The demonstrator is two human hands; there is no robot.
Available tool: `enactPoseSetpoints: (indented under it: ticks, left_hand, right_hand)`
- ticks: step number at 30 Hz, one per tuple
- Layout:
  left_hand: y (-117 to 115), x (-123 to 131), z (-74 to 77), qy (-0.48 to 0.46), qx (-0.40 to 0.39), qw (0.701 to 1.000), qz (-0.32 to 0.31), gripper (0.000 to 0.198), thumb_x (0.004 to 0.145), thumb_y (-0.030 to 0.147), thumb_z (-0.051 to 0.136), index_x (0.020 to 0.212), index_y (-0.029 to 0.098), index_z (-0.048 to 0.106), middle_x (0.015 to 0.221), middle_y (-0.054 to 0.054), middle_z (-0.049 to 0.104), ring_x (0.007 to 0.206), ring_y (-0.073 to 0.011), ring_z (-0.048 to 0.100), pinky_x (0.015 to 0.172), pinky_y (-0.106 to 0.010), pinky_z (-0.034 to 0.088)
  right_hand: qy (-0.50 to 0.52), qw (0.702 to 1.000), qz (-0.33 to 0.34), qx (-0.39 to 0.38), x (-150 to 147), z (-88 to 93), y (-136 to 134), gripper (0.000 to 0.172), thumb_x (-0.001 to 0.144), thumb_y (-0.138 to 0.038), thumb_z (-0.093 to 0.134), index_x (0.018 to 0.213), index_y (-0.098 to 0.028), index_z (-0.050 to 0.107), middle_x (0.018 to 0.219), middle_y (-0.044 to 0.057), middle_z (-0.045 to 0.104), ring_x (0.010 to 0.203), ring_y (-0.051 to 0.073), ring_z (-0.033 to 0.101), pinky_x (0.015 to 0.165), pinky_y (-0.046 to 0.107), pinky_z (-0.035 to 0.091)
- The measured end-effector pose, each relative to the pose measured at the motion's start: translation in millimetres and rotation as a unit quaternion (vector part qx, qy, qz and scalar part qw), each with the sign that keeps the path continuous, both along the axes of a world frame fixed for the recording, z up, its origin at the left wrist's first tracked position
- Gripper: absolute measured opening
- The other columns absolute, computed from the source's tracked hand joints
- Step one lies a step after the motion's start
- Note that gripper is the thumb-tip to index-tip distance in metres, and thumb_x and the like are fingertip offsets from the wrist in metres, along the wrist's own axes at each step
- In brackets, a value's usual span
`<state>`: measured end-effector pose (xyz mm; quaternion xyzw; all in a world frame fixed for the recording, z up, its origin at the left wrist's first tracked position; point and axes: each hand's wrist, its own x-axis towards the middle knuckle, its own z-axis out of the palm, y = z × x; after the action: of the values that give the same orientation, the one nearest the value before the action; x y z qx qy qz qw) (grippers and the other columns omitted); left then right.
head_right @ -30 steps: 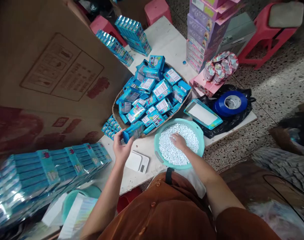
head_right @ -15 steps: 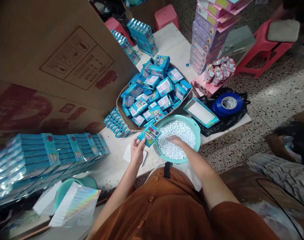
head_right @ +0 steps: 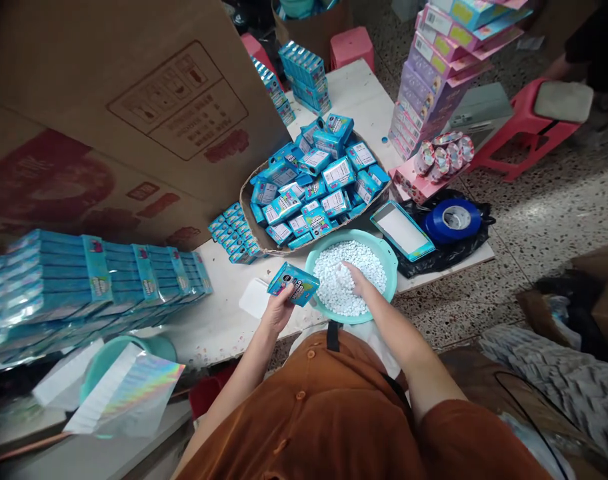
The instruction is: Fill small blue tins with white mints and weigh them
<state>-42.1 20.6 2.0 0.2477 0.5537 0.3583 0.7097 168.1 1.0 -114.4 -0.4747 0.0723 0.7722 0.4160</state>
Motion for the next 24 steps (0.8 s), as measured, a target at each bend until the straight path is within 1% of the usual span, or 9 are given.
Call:
enactPoseSetpoints:
  ticks: [1,3,6,10,13,15,18,21,24]
  left_hand:
    - [-2,1,-1.4,0.032,0.027,0.999,-0.006,0.047,0.061,0.034,0.079,0.101,0.018,0.062,0.098,-0.004,0.07,0.091,-0.0201,0.066,0.088,-0.036,0.05]
    - [-5,3,-4.7,0.099,0.091,0.99,-0.04,0.05,0.059,0.033,0.08,0.103,0.018,0.06,0.099,-0.005,0.069,0.091,-0.0204,0.065,0.088,-0.036,0.05]
    - [-11,6,-12.9,0.163,0.185,0.965,-0.092,0.052,0.059,0.03,0.08,0.105,0.019,0.058,0.101,-0.005,0.067,0.092,-0.0199,0.064,0.087,-0.035,0.049]
    - [-19,13,-24.8,0.217,0.281,0.921,-0.157,0.041,0.065,0.028,0.075,0.102,0.02,0.06,0.104,-0.006,0.064,0.098,-0.0208,0.061,0.09,-0.035,0.046]
    - [-25,24,-26.3,0.24,0.317,0.899,-0.185,0.038,0.066,0.025,0.073,0.102,0.022,0.061,0.105,-0.005,0.063,0.1,-0.0217,0.06,0.091,-0.036,0.044]
    - [-27,32,-23.4,0.243,0.326,0.893,-0.192,0.037,0.066,0.023,0.073,0.101,0.023,0.062,0.103,-0.005,0.064,0.098,-0.0218,0.06,0.09,-0.036,0.044]
    - [-30,43,-17.7,0.229,0.336,0.892,-0.199,0.036,0.064,0.018,0.073,0.098,0.024,0.064,0.1,-0.004,0.064,0.096,-0.0222,0.059,0.089,-0.036,0.043]
    - [-30,50,-15.3,0.211,0.34,0.895,-0.2,0.036,0.063,0.017,0.073,0.097,0.025,0.065,0.098,-0.003,0.065,0.095,-0.0227,0.059,0.088,-0.036,0.043]
    - [-31,54,-15.3,0.219,0.338,0.894,-0.199,0.038,0.062,0.017,0.074,0.098,0.024,0.064,0.099,-0.004,0.065,0.096,-0.0236,0.059,0.087,-0.037,0.043]
  right_hand:
    - [0.02,1.0,-0.019,-0.004,0,4.1,0,0.027,0.08,-0.045,0.056,0.075,-0.019,0.052,0.053,-0.002,0.056,0.045,0.013,0.053,0.048,0.024,0.045]
    - [0.05,0.997,-0.063,-0.004,2,13.4,1,0.028,0.081,-0.046,0.054,0.075,-0.02,0.05,0.052,-0.003,0.055,0.043,0.012,0.051,0.042,0.022,0.042]
    - [0.087,0.988,-0.13,0.014,5,32.0,2,0.026,0.082,-0.045,0.052,0.074,-0.021,0.048,0.055,-0.002,0.055,0.043,0.01,0.05,0.037,0.018,0.037]
    - [0.145,0.968,-0.195,0.06,10,67.5,4,0.023,0.085,-0.041,0.048,0.072,-0.022,0.047,0.057,-0.002,0.054,0.045,0.009,0.048,0.036,0.016,0.035]
    - [0.152,0.956,-0.234,0.089,10,95.6,5,0.022,0.086,-0.039,0.045,0.072,-0.022,0.048,0.058,-0.003,0.054,0.046,0.009,0.048,0.037,0.017,0.036]
    - [0.126,0.956,-0.248,0.098,7,110.8,5,0.021,0.085,-0.04,0.047,0.073,-0.022,0.049,0.059,-0.003,0.055,0.046,0.009,0.048,0.037,0.018,0.035]
    - [0.045,0.958,-0.261,0.112,1,125.8,3,0.026,0.083,-0.045,0.051,0.072,-0.022,0.048,0.058,-0.003,0.053,0.045,0.009,0.046,0.038,0.02,0.036]
    - [-0.04,0.955,-0.267,0.124,-5,133.5,1,0.033,0.081,-0.051,0.051,0.066,-0.022,0.045,0.055,-0.004,0.049,0.044,0.01,0.044,0.041,0.022,0.039]
    - [-0.102,0.952,-0.263,0.12,-7,137.3,0,0.038,0.08,-0.055,0.051,0.063,-0.023,0.041,0.055,-0.004,0.049,0.046,0.011,0.046,0.045,0.024,0.043]
